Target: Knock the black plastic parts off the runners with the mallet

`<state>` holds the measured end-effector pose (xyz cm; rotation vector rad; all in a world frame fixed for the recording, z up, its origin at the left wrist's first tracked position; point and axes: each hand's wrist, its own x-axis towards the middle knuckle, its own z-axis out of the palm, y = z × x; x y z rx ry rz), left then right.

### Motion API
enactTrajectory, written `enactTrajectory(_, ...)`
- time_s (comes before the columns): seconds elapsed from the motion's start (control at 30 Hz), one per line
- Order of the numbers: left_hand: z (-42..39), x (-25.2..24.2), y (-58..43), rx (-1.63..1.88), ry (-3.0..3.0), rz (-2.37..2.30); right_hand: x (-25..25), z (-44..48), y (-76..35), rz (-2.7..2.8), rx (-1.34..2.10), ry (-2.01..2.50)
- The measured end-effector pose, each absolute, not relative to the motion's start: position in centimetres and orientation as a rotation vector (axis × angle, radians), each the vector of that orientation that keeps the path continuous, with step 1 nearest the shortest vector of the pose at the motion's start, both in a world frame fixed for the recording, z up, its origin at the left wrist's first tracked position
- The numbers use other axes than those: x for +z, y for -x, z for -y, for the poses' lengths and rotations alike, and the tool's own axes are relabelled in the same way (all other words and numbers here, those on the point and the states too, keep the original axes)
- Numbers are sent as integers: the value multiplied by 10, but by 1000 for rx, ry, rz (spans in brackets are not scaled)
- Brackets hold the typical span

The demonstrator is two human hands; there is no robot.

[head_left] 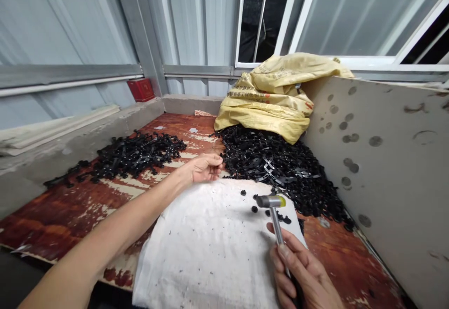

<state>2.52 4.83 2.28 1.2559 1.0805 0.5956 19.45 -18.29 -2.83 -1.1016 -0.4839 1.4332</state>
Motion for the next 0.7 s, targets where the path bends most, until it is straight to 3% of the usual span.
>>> enactTrajectory(0.23,28,10,-12,418,-1224,-735,-30,175,-192,419,1219,1081)
enactTrajectory(0.7,91,12,-18,34,-1546,-723,-33,173,-192,437,1253,1000)
